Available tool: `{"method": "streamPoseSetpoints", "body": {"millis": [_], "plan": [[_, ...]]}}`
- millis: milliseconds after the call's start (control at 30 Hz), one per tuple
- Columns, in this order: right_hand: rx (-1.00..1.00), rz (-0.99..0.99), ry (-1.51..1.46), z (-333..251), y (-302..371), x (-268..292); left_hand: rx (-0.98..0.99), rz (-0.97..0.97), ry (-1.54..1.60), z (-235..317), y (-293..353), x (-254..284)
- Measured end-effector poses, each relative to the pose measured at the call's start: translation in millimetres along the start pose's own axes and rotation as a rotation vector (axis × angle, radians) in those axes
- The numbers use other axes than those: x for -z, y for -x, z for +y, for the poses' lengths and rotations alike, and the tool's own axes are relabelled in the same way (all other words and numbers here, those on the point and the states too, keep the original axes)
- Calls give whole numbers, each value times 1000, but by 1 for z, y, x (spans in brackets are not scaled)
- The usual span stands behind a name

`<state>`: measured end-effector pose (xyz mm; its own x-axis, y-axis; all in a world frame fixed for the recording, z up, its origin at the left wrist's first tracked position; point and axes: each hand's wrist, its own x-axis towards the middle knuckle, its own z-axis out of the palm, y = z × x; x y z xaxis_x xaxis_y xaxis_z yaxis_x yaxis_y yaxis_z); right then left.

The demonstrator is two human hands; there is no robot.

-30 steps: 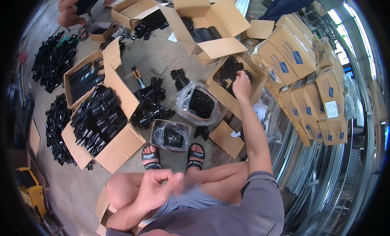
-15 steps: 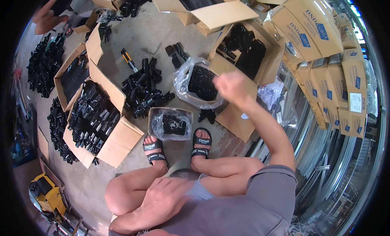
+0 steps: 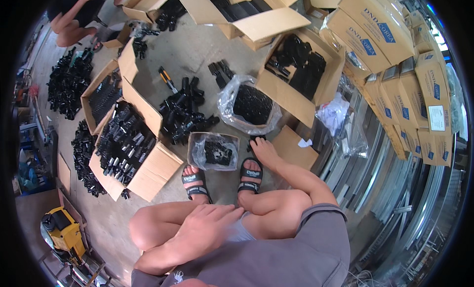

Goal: The person sits on the floor in a workshop and assembles small black plastic components by hand. They pick up individual parts from a pile, fit them together, and place the assembled units into a nearby cardboard box.

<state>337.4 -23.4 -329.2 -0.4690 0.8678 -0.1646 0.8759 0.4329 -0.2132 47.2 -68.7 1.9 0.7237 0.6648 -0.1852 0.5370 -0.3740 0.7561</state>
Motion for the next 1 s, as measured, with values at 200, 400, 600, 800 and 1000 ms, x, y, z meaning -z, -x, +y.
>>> {"method": "streamPoseSetpoints", "body": {"millis": [200,400,600,800,1000], "plan": [[290,-29,207,7,-3,6,-79,6,-42,4,1,1],[128,-148,-111,5,7,73,-67,136,64,-3,6,-11],[-48,139,-471,-66,8,262,61,328,52,8,9,-4],[-74,350,-564,-161,20,363,-9,428,73,14,-19,30],[-143,378,-640,-183,16,360,176,283,175,8,-22,53]]}}
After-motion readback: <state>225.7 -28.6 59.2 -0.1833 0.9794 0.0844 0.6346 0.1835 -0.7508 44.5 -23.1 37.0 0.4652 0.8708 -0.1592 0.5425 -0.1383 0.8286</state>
